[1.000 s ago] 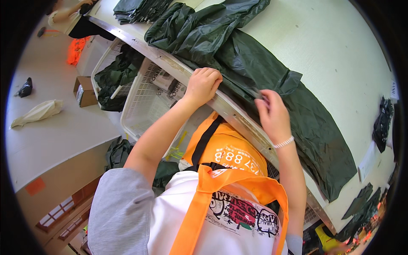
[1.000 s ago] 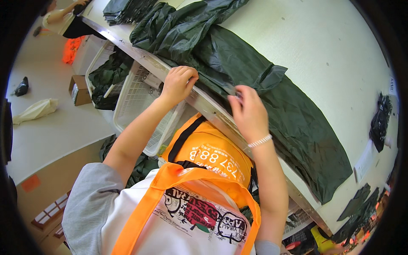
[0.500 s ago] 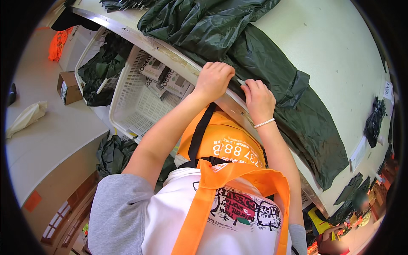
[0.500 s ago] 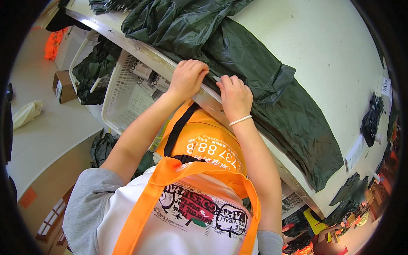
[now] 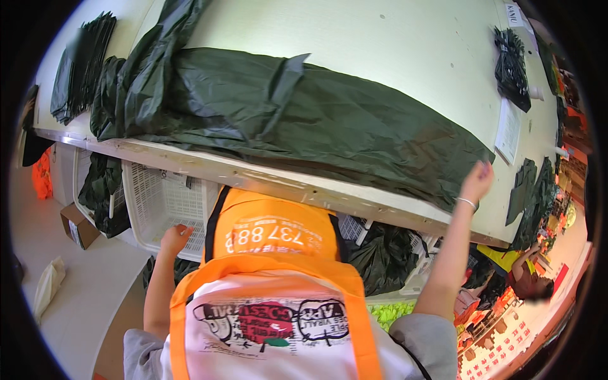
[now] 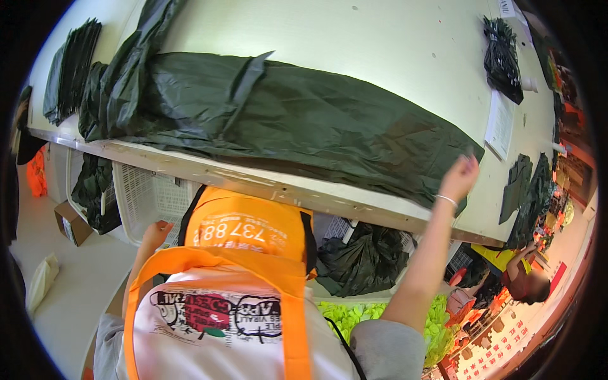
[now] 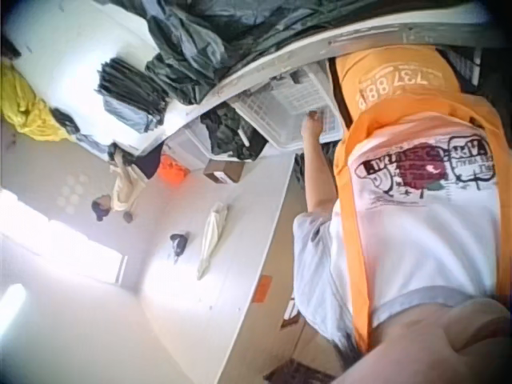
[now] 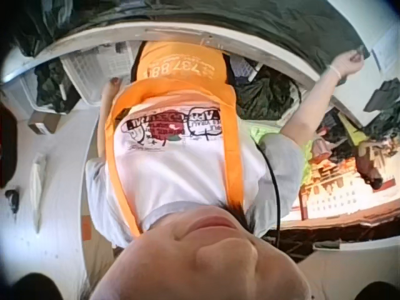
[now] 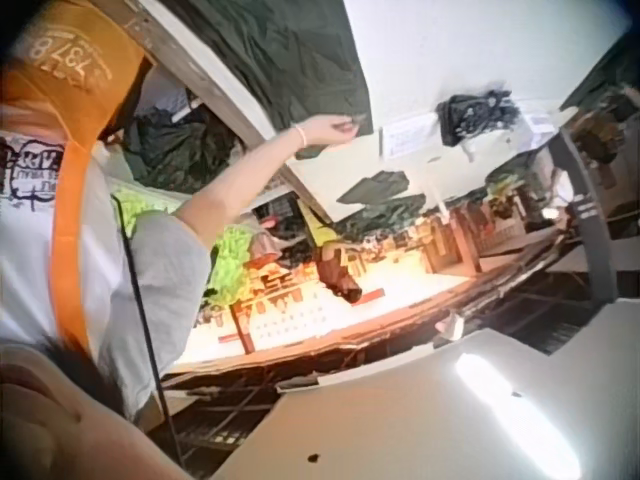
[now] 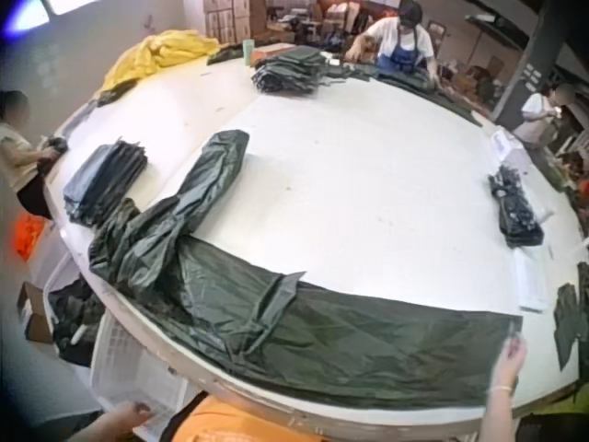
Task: The person folds a dark green raincoat on a white table. They smooth the fabric, fold the sleeves inward, fold the body in half, and then fold it into a compact rectangle.
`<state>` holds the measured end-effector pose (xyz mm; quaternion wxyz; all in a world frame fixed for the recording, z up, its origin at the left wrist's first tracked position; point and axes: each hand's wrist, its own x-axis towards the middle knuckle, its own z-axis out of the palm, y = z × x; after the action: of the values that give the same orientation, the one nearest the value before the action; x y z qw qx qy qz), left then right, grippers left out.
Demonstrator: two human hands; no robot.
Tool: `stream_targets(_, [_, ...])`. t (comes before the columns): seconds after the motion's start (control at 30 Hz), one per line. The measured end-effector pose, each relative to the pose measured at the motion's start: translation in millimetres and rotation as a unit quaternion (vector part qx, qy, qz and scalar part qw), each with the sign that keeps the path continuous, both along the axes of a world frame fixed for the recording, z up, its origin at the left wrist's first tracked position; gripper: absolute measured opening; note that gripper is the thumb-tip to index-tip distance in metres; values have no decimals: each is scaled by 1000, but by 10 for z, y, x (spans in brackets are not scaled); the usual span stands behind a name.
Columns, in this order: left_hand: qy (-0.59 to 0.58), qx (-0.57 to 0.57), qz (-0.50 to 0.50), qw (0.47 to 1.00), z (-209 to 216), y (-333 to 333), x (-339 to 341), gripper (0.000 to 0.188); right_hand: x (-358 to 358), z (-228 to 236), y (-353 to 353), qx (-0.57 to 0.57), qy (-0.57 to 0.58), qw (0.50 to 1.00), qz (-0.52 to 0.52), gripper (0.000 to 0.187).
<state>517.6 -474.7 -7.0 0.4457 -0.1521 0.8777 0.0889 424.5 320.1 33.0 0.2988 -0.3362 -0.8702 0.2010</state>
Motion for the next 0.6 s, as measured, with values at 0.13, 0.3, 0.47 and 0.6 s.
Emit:
stream_targets(0.13, [43,-2,72,996,73,214,-60,43,1291,-954,2786,84,-343,915,-194,39])
stream_targets(0.3, [120,-42,112,986,671,839,-351,34,1508,-1245,3919,47,-457,877,-145,44])
stream_targets(0.47, [195,-116,54,972,1121,1042,-684,28,723,-1088,3861,198,-496,845,-33,51])
stream_targets(0.6, [278,-127,24,952,1043,811,-907,29,-738,-501,2213,14,-31,989,147,40])
